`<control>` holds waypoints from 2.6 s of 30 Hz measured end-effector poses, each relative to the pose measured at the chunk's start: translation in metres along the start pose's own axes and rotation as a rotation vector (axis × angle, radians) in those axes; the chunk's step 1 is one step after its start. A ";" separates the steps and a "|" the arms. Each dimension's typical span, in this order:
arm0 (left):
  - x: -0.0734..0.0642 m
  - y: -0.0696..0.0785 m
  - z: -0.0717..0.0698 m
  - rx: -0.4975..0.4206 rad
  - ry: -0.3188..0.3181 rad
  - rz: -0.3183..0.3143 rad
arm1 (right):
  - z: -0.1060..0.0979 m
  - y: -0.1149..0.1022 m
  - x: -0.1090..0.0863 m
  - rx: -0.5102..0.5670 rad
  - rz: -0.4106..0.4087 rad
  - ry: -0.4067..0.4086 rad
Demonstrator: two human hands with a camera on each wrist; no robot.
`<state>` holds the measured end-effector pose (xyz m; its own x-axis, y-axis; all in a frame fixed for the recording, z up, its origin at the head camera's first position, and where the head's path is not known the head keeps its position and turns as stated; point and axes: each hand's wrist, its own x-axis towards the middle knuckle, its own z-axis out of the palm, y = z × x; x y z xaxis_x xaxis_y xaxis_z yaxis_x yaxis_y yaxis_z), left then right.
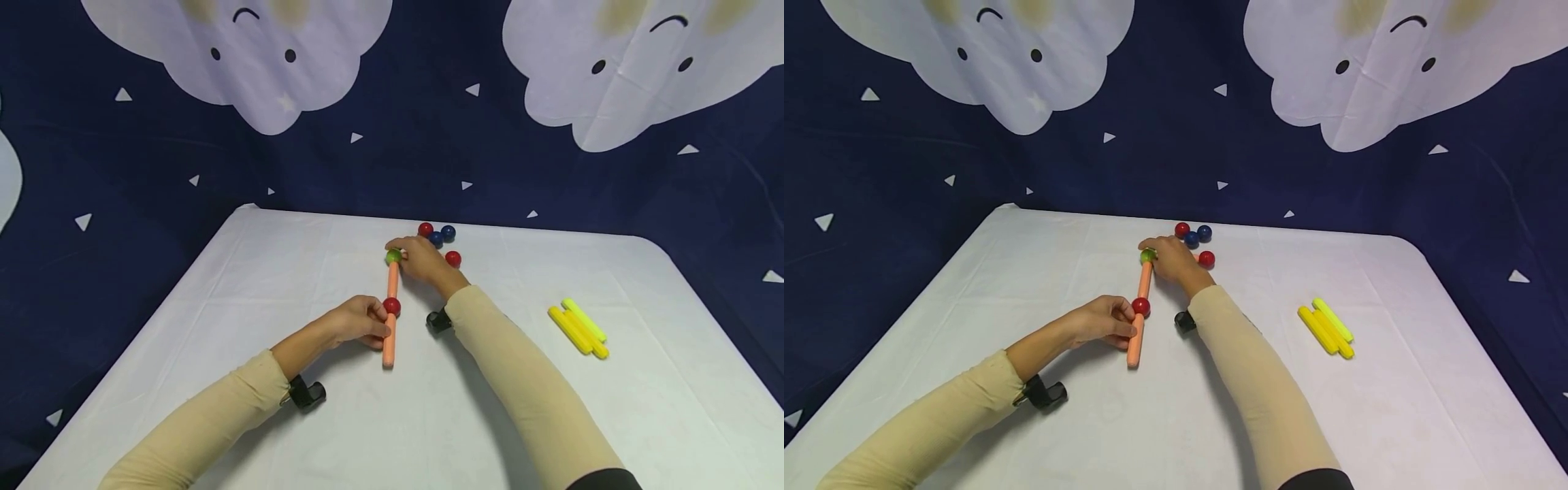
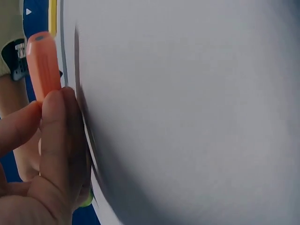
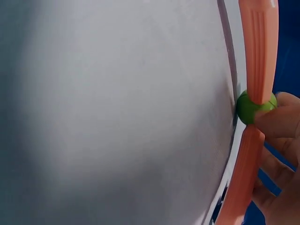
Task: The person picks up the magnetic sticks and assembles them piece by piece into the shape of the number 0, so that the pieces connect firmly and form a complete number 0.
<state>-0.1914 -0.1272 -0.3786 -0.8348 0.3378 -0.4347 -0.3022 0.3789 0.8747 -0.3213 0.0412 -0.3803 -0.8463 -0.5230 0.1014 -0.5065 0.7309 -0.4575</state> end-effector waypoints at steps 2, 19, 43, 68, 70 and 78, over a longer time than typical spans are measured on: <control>0.000 0.000 -0.001 0.008 -0.014 -0.006 | -0.005 0.002 -0.002 -0.001 -0.024 0.017; 0.002 0.000 -0.032 0.399 0.157 0.224 | -0.067 0.069 -0.040 -0.063 0.183 0.083; 0.009 0.006 -0.035 0.650 0.041 0.425 | -0.075 0.083 -0.039 -0.086 0.218 0.072; 0.024 0.016 -0.024 0.709 0.084 0.293 | -0.057 0.085 -0.014 0.002 0.263 0.004; 0.023 0.016 -0.024 0.703 0.088 0.281 | -0.056 0.084 -0.013 0.013 0.279 -0.016; 0.023 0.015 -0.024 0.680 0.079 0.285 | -0.053 0.079 -0.010 0.027 0.358 -0.067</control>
<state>-0.2258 -0.1350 -0.3705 -0.8767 0.4496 -0.1710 0.2616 0.7441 0.6148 -0.3620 0.1274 -0.3707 -0.9560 -0.2641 -0.1274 -0.1745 0.8617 -0.4766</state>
